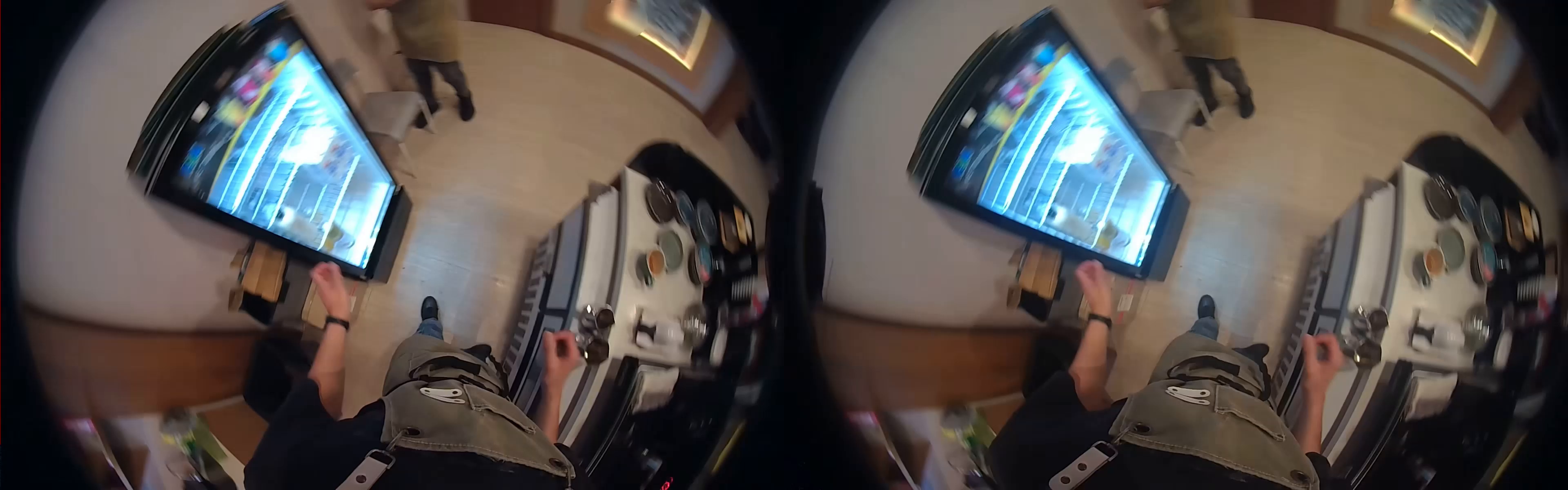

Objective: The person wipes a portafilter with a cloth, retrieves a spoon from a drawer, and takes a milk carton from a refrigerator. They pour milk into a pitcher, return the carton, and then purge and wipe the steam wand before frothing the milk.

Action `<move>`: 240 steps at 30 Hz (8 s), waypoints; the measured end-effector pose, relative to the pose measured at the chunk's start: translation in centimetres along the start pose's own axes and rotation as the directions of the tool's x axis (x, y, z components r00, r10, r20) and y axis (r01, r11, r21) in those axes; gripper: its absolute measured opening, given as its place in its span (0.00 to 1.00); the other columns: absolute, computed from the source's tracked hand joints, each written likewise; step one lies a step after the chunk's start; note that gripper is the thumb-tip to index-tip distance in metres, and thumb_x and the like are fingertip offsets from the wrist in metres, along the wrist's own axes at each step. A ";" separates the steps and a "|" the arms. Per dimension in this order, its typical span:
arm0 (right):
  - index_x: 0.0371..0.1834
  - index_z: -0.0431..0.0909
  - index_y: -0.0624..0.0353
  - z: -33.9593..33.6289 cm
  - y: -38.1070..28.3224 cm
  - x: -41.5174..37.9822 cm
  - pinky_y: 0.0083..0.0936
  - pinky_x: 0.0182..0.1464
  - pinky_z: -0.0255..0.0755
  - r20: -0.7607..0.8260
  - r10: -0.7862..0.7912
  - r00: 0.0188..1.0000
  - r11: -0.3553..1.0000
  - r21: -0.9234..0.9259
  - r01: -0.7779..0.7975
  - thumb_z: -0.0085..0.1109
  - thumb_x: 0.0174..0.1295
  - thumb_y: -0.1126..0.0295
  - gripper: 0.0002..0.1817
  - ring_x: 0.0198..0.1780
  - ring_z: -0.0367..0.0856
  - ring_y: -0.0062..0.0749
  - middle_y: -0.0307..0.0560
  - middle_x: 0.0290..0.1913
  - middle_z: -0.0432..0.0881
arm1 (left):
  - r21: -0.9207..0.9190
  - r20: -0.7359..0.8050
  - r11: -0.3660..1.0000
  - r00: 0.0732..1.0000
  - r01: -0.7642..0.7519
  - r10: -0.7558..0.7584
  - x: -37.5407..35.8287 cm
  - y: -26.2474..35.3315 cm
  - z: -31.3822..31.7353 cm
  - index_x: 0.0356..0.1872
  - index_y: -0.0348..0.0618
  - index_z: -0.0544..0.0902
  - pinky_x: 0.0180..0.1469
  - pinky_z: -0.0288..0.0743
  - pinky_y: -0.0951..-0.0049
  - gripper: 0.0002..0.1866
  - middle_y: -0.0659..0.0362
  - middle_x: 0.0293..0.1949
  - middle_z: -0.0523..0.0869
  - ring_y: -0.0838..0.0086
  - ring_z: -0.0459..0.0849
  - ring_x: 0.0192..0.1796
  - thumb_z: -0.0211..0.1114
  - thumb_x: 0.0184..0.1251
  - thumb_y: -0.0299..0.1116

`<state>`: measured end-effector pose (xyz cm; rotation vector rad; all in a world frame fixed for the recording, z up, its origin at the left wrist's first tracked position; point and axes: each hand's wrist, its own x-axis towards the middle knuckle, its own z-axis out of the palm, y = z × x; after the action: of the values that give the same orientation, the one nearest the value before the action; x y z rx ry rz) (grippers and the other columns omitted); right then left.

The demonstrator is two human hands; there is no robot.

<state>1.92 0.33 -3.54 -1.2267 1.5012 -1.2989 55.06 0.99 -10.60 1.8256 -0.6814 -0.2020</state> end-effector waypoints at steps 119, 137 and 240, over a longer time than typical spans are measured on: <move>0.65 0.71 0.62 1.0 -0.1 -31.1 0.47 0.65 0.67 -0.971 0.228 0.076 0.777 0.134 -0.616 0.85 0.44 0.59 0.45 0.62 0.69 0.53 0.54 0.57 0.74 | -0.239 0.306 0.970 -0.943 0.055 0.129 -47.9 21.4 20.1 0.50 0.38 0.82 0.45 0.78 0.67 0.12 0.58 0.37 0.85 0.69 0.82 0.38 0.67 0.77 0.35; 0.64 0.72 0.64 5.9 -3.2 -26.7 0.37 0.64 0.73 -0.951 0.305 -0.056 0.860 0.300 -0.413 0.87 0.47 0.64 0.42 0.59 0.78 0.38 0.50 0.57 0.77 | -0.687 0.342 0.727 -0.880 0.006 0.330 -40.3 15.8 27.6 0.56 0.41 0.81 0.54 0.82 0.63 0.22 0.49 0.55 0.85 0.58 0.86 0.50 0.77 0.66 0.37; 0.75 0.76 0.48 -1.2 -17.0 -15.1 0.41 0.60 0.71 -0.810 0.096 0.578 0.406 -0.498 -0.766 0.82 0.46 0.57 0.47 0.54 0.79 0.49 0.50 0.57 0.84 | -0.755 0.234 0.539 -0.615 0.373 0.753 -30.1 26.1 30.0 0.31 0.35 0.82 0.52 0.86 0.66 0.08 0.48 0.67 0.83 0.59 0.89 0.58 0.76 0.57 0.19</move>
<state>6.98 15.18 12.93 -0.6123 3.0205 -0.5480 7.66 -12.62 -3.43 -0.3956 -2.1684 -1.6028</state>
